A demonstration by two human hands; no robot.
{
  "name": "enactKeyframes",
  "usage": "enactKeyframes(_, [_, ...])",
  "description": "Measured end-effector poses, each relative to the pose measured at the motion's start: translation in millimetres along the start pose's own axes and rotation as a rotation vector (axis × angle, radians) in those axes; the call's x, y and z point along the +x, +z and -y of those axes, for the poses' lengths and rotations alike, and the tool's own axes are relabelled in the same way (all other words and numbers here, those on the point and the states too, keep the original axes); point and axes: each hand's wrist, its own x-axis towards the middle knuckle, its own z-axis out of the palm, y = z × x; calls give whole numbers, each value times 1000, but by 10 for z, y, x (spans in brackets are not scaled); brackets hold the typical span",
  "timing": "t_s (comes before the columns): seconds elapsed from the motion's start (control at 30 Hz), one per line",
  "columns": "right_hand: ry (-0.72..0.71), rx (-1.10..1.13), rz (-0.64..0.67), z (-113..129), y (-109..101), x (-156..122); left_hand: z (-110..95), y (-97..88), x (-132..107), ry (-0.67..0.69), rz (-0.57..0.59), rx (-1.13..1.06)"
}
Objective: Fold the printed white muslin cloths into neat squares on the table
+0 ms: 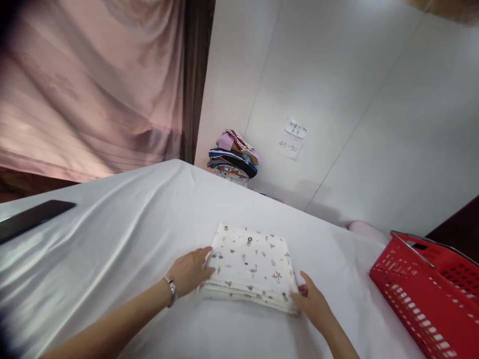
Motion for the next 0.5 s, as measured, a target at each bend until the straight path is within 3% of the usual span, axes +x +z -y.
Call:
enactKeyframes(0.07, [-167, -96, -103, 199, 23, 76, -99, -75, 112, 103, -92, 91])
enactKeyframes(0.17, [-411, -179, -115, 680, 222, 199, -324, -94, 395, 307, -179, 134])
enactKeyframes(0.23, [-586, -259, -69, 1013, 431, 310, -446, 0, 613, 420, -236, 170])
enactKeyframes(0.3, [-690, -348, -25, 1245, 642, 455, -485, 169, 802, 449, -255, 214])
enactKeyframes(0.4, [-634, -557, 46, 1319, 872, 680, -390, 448, 971, 374, -174, 265])
enactKeyframes(0.5, [-559, -679, 106, 1187, 969, 813, -264, 601, 1007, 332, -113, 286])
